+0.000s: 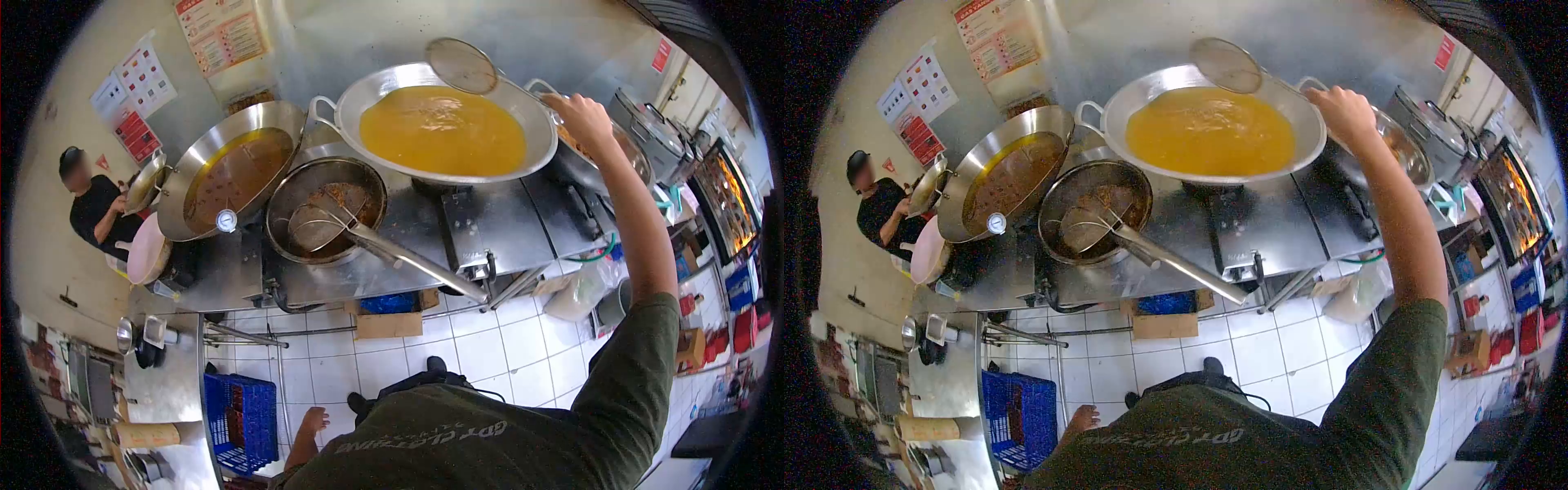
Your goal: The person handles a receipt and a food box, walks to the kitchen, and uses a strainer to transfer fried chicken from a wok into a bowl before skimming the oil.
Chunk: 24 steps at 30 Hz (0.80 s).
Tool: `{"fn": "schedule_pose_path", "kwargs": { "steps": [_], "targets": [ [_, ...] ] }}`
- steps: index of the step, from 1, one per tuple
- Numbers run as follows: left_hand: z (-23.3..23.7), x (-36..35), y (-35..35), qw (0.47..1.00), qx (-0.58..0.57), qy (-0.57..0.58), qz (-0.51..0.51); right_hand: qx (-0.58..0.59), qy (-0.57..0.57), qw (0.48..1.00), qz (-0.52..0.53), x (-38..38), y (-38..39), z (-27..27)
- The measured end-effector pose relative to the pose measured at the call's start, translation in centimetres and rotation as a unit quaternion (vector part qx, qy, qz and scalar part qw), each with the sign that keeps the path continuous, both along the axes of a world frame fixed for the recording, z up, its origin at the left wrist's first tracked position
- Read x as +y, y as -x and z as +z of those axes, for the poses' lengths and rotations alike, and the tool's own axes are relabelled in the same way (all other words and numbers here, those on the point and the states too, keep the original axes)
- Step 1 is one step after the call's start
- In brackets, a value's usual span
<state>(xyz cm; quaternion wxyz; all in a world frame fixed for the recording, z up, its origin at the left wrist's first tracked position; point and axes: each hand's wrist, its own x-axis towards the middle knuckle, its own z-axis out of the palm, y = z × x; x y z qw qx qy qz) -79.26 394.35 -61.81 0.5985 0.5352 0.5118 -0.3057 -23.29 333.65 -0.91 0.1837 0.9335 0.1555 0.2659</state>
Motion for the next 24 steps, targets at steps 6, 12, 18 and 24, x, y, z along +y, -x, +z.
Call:
{"fn": "schedule_pose_path", "kwargs": {
  "steps": [6, 12, 18, 24],
  "targets": [
    [0.3, -5.7, 0.5, 0.98, -0.172, 0.044, 0.095, 0.06, 0.022, 0.997, -0.046, -5.2, -8.4, -1.7],
    [-0.2, -13.0, 3.0, 0.989, -0.123, 0.081, -0.024, 0.204, -0.063, 0.961, 0.177, -7.7, -15.9, -6.5],
    [-2.4, -15.5, 5.3, 0.986, -0.067, 0.12, 0.099, 0.367, -0.109, 0.913, 0.145, -0.8, -10.8, -4.5],
    [-0.6, -18.5, 4.6, 0.986, -0.055, 0.064, 0.145, 0.437, -0.167, 0.876, 0.115, 3.3, -6.1, -3.1]
  ]
}}
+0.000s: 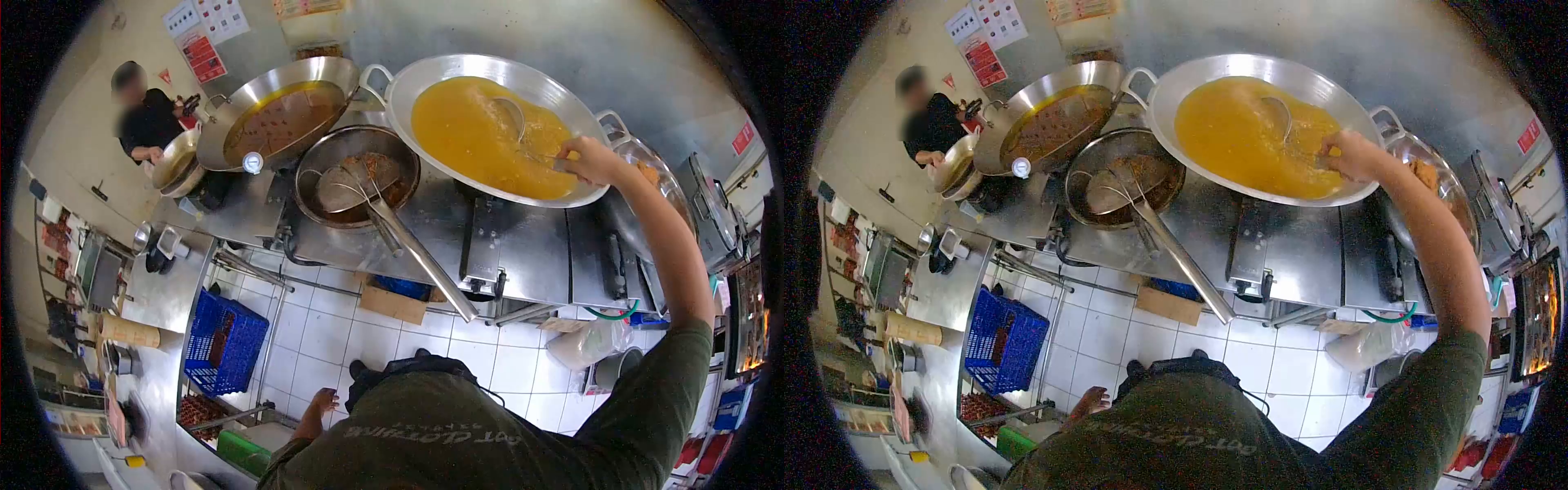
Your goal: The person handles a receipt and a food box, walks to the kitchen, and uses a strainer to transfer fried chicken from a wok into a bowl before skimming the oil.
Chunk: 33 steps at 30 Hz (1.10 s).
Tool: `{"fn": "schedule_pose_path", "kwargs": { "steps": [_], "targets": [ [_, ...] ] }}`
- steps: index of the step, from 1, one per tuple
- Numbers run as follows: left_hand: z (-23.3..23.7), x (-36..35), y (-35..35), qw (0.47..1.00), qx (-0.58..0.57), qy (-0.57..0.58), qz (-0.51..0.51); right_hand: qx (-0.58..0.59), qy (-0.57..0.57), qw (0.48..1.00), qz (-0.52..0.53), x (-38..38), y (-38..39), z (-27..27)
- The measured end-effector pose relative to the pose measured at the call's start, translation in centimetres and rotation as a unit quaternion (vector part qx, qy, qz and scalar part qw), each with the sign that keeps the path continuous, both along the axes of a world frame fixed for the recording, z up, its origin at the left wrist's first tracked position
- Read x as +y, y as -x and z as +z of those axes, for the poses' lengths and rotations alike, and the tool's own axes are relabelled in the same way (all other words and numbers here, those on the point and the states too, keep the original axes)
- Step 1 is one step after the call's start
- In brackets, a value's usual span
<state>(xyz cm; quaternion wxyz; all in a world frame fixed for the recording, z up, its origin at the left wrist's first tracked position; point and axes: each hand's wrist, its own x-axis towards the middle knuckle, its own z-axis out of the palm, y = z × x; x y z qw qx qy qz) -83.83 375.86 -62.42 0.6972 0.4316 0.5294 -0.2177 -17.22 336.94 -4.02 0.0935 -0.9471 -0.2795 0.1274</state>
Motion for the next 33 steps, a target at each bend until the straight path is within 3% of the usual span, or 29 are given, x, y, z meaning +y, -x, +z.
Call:
{"fn": "schedule_pose_path", "kwargs": {
  "steps": [3, 6, 10, 12, 15, 16, 19, 23, 26, 29, 33],
  "targets": [
    [0.9, 0.1, -1.9, 0.997, 0.008, -0.068, -0.037, 0.069, -0.043, 0.996, -0.029, 0.7, 1.5, -0.2],
    [1.3, 0.3, -4.2, 0.991, 0.012, -0.109, -0.075, 0.019, -0.097, 0.994, 0.043, 0.9, 1.5, -2.6],
    [1.4, 2.1, -4.0, 0.996, -0.038, -0.052, -0.061, 0.155, -0.177, 0.965, -0.115, 4.1, 8.2, 0.4],
    [0.7, 2.1, -4.2, 0.998, 0.0, -0.032, -0.062, 0.195, -0.214, 0.946, -0.145, 4.0, 9.4, -0.1],
    [0.5, 3.3, -4.8, 0.991, -0.039, -0.015, -0.127, 0.243, -0.265, 0.914, -0.187, 4.4, 11.4, -0.2],
    [0.1, 2.7, -5.8, 0.985, 0.031, -0.089, -0.147, 0.256, -0.28, 0.903, -0.201, 4.3, 12.1, -0.3],
    [0.0, 3.8, -8.5, 0.983, -0.008, -0.068, -0.169, 0.277, -0.31, 0.886, -0.207, 4.1, 13.7, -0.6],
    [1.4, 9.2, -7.7, 0.978, -0.023, -0.051, -0.2, 0.251, -0.318, 0.885, -0.231, 4.1, 15.7, -1.1],
    [-0.6, 14.9, -8.0, 0.972, -0.084, -0.044, -0.214, 0.243, -0.322, 0.88, -0.251, 4.1, 16.8, -0.1],
    [2.0, 16.9, -8.1, 0.964, -0.085, -0.135, -0.213, 0.221, -0.342, 0.876, -0.257, 4.0, 17.1, 0.2],
    [-1.9, 22.3, -4.8, 0.981, -0.131, -0.01, -0.146, 0.17, -0.37, 0.881, -0.241, 3.0, 16.6, 0.1]
  ]
}}
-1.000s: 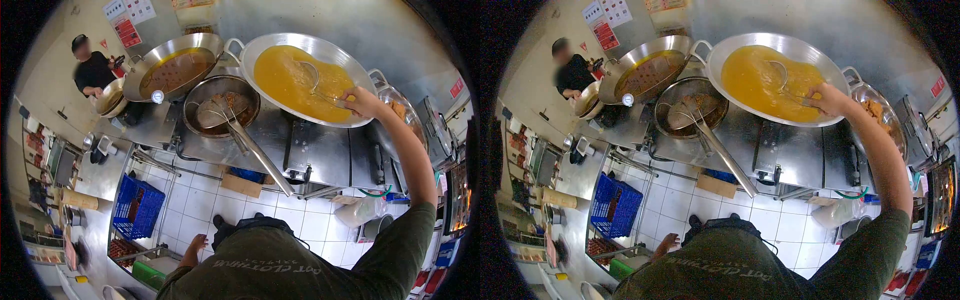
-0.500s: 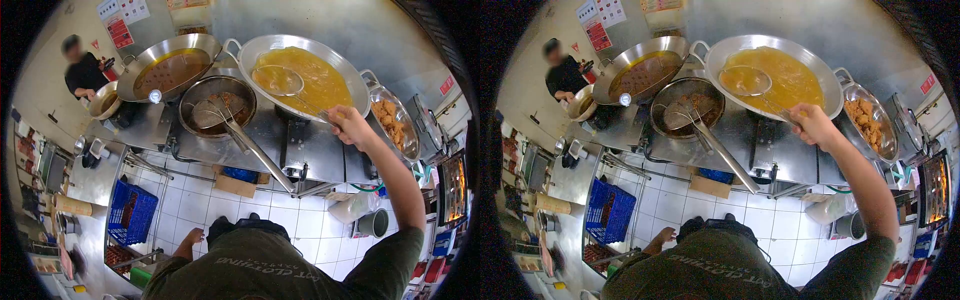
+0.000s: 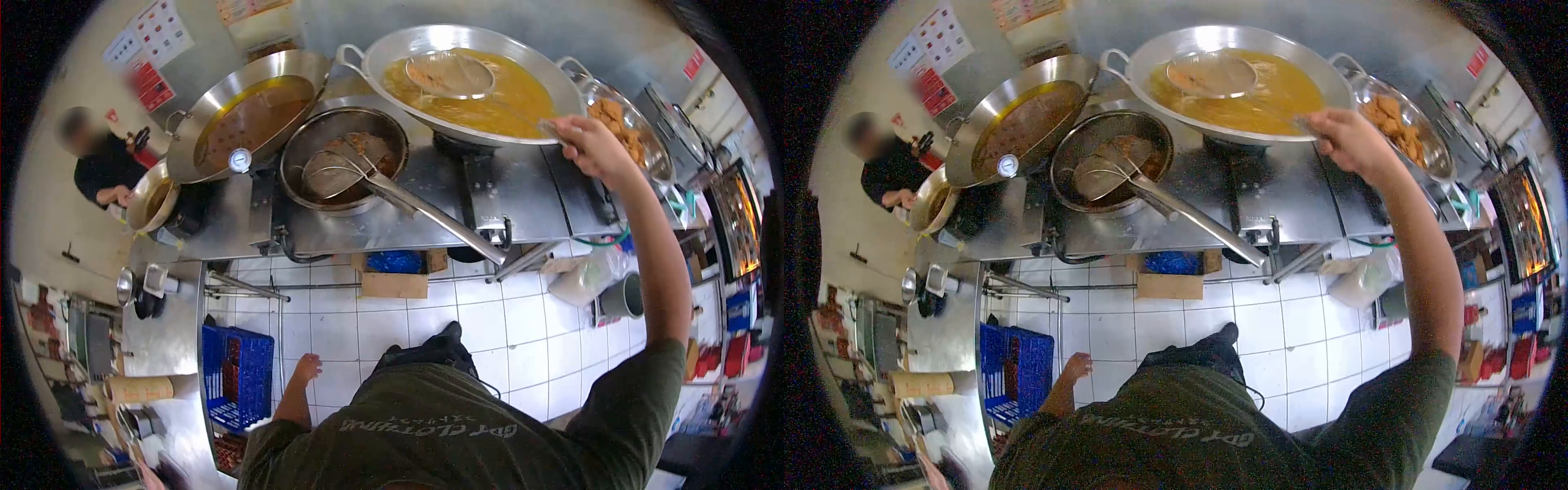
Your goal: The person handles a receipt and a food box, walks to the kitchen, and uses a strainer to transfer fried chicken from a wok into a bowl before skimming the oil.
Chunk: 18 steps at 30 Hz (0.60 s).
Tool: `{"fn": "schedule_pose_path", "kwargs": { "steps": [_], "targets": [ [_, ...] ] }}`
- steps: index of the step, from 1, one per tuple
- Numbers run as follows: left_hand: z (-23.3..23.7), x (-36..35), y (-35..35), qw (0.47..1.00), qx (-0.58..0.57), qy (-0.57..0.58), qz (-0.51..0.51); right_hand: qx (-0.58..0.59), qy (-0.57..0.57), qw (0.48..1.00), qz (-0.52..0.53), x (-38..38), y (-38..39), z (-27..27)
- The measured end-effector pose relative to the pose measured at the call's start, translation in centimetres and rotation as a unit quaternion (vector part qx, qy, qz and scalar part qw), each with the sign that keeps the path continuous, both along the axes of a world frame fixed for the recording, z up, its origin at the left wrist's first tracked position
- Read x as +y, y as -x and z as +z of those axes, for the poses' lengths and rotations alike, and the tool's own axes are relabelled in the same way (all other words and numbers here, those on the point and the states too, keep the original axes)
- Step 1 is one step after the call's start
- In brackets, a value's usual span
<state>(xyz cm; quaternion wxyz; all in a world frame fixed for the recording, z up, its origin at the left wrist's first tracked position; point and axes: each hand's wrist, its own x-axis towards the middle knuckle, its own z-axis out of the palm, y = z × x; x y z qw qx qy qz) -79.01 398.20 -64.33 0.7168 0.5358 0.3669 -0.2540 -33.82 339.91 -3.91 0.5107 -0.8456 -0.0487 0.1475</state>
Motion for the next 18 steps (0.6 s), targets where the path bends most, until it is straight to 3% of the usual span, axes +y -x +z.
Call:
{"fn": "schedule_pose_path", "kwargs": {
  "steps": [2, 5, 8, 12, 14, 16, 18],
  "targets": [
    [-1.2, -0.2, 2.5, 0.998, -0.026, -0.014, 0.058, -0.013, -0.02, 0.999, -0.036, -1.4, -1.8, 0.6],
    [-0.9, -1.1, 5.7, 0.999, 0.017, -0.045, -0.026, -0.109, 0.15, 0.98, -0.068, -3.5, -4.9, 2.9],
    [0.0, -4.6, 9.2, 0.995, 0.043, -0.063, -0.06, -0.352, 0.348, 0.868, -0.039, -8.1, -11.8, 0.6],
    [0.1, -10.5, 12.3, 0.994, 0.036, -0.066, -0.079, -0.381, 0.518, 0.761, -0.084, -8.8, -13.4, 0.0],
    [0.3, -13.9, 12.1, 0.996, 0.036, -0.055, -0.057, -0.387, 0.562, 0.729, -0.053, -9.8, -14.5, -0.2],
    [0.0, -17.4, 11.6, 0.998, 0.043, -0.04, -0.022, -0.394, 0.586, 0.708, -0.034, -11.2, -16.5, -1.2],
    [-0.6, -20.5, 11.0, 0.999, 0.047, -0.023, 0.018, -0.384, 0.57, 0.726, 0.024, -12.4, -19.3, -2.2]
  ]
}}
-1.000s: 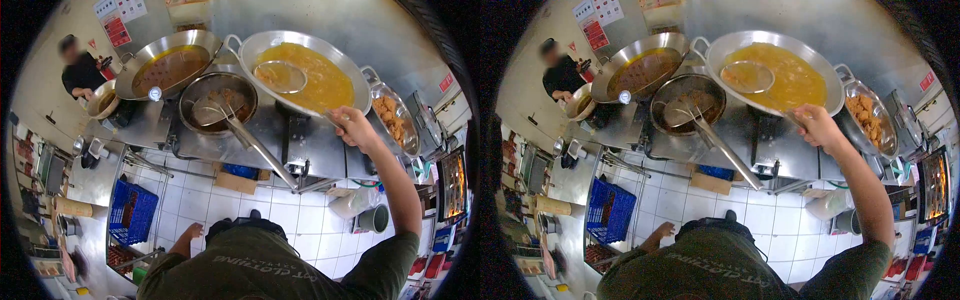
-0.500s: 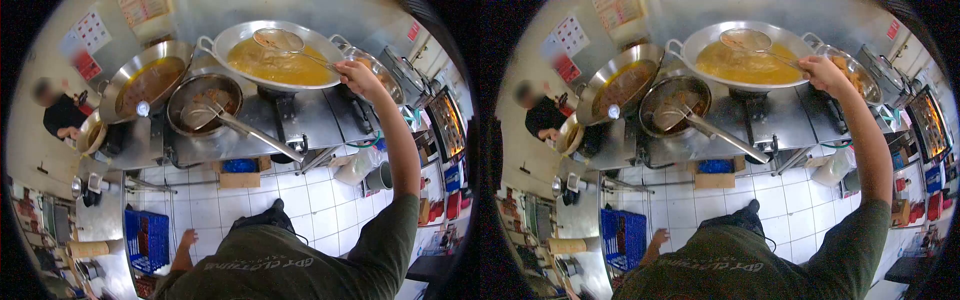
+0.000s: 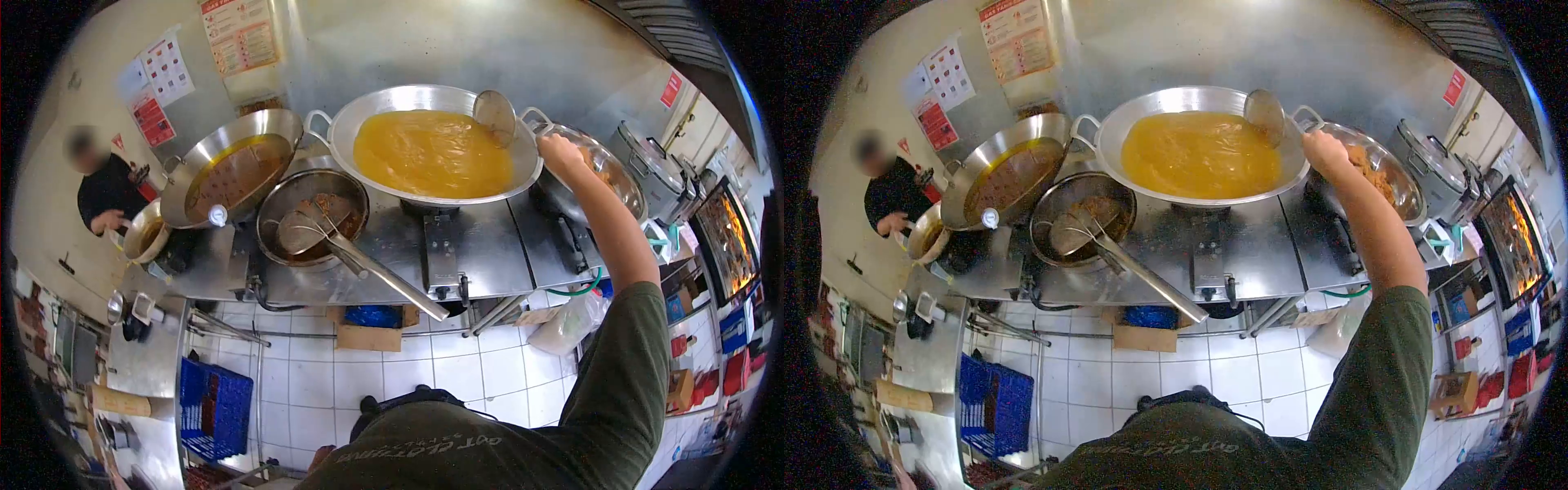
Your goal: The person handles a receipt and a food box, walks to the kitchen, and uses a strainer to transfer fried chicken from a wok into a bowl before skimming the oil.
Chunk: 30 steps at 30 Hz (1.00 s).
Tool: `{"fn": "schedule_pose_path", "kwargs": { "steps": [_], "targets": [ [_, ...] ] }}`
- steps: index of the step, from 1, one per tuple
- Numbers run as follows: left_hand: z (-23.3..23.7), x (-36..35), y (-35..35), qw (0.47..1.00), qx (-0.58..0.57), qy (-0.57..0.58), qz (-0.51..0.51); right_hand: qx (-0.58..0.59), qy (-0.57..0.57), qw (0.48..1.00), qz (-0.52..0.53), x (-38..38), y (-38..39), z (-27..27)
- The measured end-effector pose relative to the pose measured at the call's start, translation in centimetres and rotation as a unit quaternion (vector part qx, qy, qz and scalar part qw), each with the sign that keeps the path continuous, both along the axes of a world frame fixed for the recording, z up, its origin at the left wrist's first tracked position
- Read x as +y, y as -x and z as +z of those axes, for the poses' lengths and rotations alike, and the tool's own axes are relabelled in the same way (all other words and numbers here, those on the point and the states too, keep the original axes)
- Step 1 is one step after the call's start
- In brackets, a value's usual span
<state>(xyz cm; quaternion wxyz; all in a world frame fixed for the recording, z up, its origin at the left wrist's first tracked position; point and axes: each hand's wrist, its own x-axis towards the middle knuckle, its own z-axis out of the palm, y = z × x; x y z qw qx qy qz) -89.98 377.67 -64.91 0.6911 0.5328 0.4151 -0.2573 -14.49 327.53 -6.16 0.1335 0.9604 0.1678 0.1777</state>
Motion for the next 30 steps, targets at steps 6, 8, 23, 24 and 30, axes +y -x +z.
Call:
{"fn": "schedule_pose_path", "kwargs": {
  "steps": [6, 8, 23, 24, 30],
  "targets": [
    [-0.3, -6.6, -3.2, 0.986, 0.008, 0.028, 0.162, 0.219, -0.075, 0.968, 0.1, 3.1, -0.4, 0.5],
    [1.8, -8.9, -4.6, 0.989, 0.049, 0.002, 0.143, 0.262, -0.105, 0.956, 0.084, 4.6, -0.1, 0.4],
    [-0.8, -10.3, -0.8, 0.994, 0.071, -0.024, 0.083, 0.417, -0.319, 0.846, 0.095, 10.5, 7.8, 1.9],
    [-1.0, -10.0, -0.6, 0.997, 0.058, -0.029, 0.053, 0.434, -0.343, 0.829, 0.077, 10.6, 9.0, 2.0],
    [-5.0, -4.0, -1.4, 0.973, -0.026, 0.207, 0.096, 0.453, -0.43, 0.78, 0.04, 9.8, 14.5, 2.1]
  ]
}}
